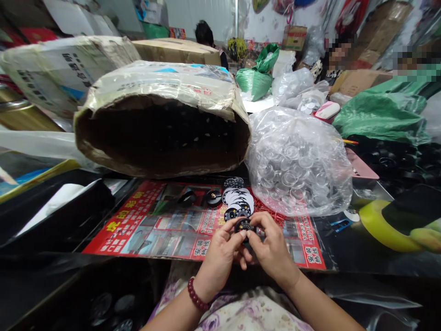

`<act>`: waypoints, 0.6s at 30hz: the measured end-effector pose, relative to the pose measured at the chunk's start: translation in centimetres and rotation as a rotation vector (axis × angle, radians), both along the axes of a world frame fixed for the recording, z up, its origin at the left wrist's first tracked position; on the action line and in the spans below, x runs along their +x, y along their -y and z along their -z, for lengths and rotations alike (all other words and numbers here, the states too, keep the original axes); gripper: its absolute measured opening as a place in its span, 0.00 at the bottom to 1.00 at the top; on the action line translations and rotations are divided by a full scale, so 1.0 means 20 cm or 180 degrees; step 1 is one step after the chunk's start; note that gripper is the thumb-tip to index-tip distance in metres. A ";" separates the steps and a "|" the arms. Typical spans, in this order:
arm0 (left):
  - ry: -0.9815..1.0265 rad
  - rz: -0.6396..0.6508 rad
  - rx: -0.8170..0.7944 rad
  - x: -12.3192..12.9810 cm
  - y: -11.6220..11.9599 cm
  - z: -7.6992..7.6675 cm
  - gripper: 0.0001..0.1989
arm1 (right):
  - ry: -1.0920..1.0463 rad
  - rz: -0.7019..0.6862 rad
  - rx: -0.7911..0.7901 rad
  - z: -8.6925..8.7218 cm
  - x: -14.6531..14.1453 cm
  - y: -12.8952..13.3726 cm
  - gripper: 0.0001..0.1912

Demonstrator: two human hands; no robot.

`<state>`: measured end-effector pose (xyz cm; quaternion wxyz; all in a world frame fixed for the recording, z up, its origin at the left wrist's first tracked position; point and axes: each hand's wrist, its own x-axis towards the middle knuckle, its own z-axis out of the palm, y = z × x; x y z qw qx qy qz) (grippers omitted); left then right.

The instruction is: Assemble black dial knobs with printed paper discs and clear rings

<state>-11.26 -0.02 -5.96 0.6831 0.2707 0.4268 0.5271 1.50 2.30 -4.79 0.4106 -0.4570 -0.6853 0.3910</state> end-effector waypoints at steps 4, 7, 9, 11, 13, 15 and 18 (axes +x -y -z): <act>-0.0126 -0.0010 -0.0030 0.00 0.00 0.02 0.19 | -0.0788 -0.0030 -0.0945 0.03 -0.02 0.00 0.15; -0.0156 -0.0070 -0.0035 0.01 0.01 0.03 0.18 | -0.1273 0.0009 -0.1187 0.05 -0.05 0.02 0.12; -0.0171 -0.0161 -0.0041 0.01 0.01 0.04 0.17 | -0.1424 0.0164 -0.1153 0.06 -0.08 0.03 0.11; -0.0180 -0.0225 -0.0071 0.01 0.01 0.04 0.17 | -0.1422 0.0282 -0.1135 0.07 -0.09 0.02 0.11; -0.0176 -0.0217 -0.0141 0.00 0.00 0.03 0.18 | -0.1217 0.0246 -0.1117 0.07 -0.08 0.02 0.09; -0.0161 -0.0105 -0.0223 0.00 -0.01 0.02 0.20 | -0.0719 0.0177 -0.0851 0.06 -0.05 0.01 0.08; -0.0181 0.0092 -0.0254 -0.01 -0.01 0.01 0.24 | 0.0263 0.0049 0.0166 0.04 0.01 0.01 0.10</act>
